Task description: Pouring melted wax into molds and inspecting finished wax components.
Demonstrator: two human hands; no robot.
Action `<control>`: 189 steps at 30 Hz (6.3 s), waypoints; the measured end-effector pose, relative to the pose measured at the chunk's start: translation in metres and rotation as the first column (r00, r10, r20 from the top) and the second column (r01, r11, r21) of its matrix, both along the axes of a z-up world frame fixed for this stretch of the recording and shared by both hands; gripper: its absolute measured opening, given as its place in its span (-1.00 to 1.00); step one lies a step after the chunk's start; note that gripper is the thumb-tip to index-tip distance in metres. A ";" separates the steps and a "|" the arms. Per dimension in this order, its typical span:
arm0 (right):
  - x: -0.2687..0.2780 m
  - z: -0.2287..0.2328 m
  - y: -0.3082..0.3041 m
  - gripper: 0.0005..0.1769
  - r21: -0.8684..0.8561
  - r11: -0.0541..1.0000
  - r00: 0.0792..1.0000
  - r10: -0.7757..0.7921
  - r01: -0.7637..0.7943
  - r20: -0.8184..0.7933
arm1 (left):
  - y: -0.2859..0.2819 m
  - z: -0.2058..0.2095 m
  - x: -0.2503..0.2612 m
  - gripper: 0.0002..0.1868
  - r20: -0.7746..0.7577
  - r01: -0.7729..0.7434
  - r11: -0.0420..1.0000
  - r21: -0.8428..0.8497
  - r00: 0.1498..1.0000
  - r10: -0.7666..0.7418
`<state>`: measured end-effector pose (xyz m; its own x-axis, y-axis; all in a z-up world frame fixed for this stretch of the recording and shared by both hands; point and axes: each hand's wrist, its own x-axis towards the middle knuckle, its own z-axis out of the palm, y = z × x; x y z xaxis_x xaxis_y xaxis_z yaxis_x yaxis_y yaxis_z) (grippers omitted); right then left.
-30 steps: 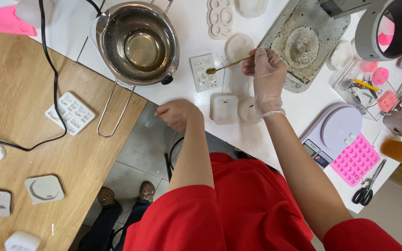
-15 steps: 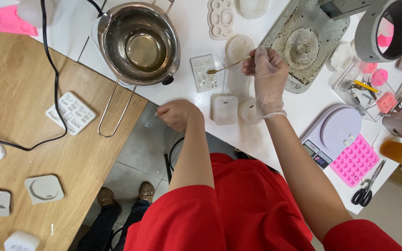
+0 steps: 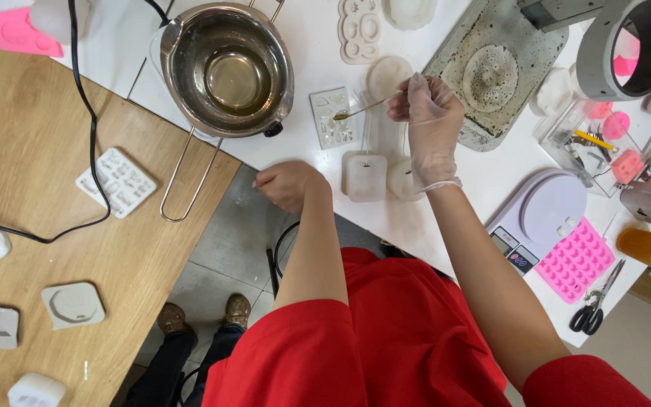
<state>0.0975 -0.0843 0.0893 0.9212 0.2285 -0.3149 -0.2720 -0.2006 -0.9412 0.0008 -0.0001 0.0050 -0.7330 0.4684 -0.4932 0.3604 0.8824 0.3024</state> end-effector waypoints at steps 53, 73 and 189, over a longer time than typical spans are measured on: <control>0.003 0.019 -0.015 -0.74 -0.092 0.985 0.980 -0.135 0.149 0.145 | -0.006 -0.024 -0.009 -0.35 -0.070 -0.016 0.997 0.074 0.997 0.021; 0.000 0.056 0.089 -0.60 0.112 0.923 0.928 0.356 -0.367 0.106 | -0.002 -0.038 -0.012 -0.40 -0.111 -0.011 0.997 0.078 0.994 0.019; 0.006 0.059 0.055 -0.63 0.194 0.892 0.913 0.395 -0.408 0.100 | 0.003 -0.022 -0.015 -0.43 -0.069 -0.015 0.999 0.034 0.997 0.017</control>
<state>0.1034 -0.0293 0.1487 0.7518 0.6369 -0.1706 -0.1548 -0.0810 -0.9846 -0.0141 0.0028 -0.0165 -0.7727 0.4716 -0.4249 0.3673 0.8781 0.3067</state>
